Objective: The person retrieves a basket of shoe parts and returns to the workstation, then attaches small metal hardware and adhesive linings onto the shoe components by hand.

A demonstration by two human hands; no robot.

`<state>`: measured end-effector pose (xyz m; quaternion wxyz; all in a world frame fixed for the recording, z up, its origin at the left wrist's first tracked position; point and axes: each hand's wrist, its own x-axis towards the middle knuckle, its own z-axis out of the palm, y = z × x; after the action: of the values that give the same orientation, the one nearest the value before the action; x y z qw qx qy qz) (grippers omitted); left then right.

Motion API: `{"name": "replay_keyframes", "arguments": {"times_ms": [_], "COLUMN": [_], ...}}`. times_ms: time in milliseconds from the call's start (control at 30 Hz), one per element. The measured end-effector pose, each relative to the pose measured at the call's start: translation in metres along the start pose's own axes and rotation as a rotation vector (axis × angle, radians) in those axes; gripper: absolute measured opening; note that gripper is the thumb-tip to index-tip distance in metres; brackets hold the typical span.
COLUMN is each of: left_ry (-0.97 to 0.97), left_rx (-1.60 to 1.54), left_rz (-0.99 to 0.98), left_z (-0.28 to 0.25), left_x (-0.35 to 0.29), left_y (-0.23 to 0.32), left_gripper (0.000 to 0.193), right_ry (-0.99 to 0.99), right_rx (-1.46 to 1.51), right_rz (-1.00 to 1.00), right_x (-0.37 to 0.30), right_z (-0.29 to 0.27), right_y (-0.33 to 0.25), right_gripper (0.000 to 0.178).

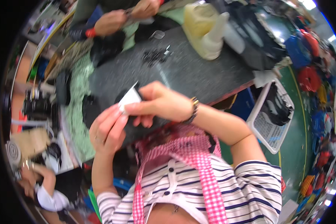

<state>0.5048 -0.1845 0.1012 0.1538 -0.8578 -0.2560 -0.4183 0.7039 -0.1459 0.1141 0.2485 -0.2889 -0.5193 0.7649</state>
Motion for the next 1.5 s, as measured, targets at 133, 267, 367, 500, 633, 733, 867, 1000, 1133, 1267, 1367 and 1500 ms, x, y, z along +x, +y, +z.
{"name": "replay_keyframes", "arguments": {"times_ms": [133, 267, 367, 500, 633, 733, 867, 1000, 1133, 1267, 1367, 1500], "left_ry": [0.078, 0.155, 0.073, 0.098, 0.05, -0.02, -0.008, 0.031, -0.012, 0.226, 0.109, 0.041], "left_rx": [0.015, 0.009, -0.028, -0.005, 0.064, 0.067, 0.098, 0.029, -0.098, -0.1, -0.068, 0.173], "left_rz": [-0.015, -0.043, -0.064, -0.048, 0.063, 0.145, 0.16, 0.092, -0.092, -0.676, -1.058, -0.79], "left_z": [0.014, 0.021, 0.006, 0.016, 0.015, 0.016, 0.016, 0.016, 0.015, 0.016, 0.035, 0.047], "left_x": [-0.009, -0.011, -0.008, -0.007, 0.007, 0.015, 0.017, 0.007, 0.002, -0.029, -0.065, -0.058], "left_y": [0.001, 0.002, 0.013, 0.009, 0.007, 0.009, 0.008, 0.015, 0.025, 0.024, -0.012, -0.02], "left_gripper": [0.018, 0.017, 0.016, 0.012, 0.012, 0.014, 0.008, 0.016, 0.018, 0.013, 0.023, 0.027], "right_ry": [-0.069, -0.12, -0.096, -0.035, 0.002, 0.061, -0.035, -0.022, -0.069, -0.23, 0.492, 0.484], "right_rx": [-0.04, 0.173, 0.174, 0.347, 0.449, 0.379, 0.137, 0.169, 0.35, -0.327, -0.898, -1.089], "right_rz": [0.038, -0.038, -0.041, 0.017, -0.028, 0.078, 0.066, 0.011, 0.103, 0.044, -0.392, -0.309], "right_x": [0.009, 0.01, 0.002, 0.003, 0.003, -0.001, 0.003, 0.0, -0.005, 0.016, 0.08, 0.088], "right_z": [-0.012, -0.01, -0.002, 0.001, 0.004, -0.002, -0.008, 0.0, -0.006, -0.065, -0.142, -0.152], "right_y": [0.011, 0.026, 0.031, 0.037, 0.032, 0.021, 0.011, 0.02, 0.033, 0.015, 0.053, 0.045], "right_gripper": [0.027, 0.022, 0.021, 0.018, 0.013, 0.014, 0.02, 0.028, 0.032, 0.028, 0.014, 0.021]}}
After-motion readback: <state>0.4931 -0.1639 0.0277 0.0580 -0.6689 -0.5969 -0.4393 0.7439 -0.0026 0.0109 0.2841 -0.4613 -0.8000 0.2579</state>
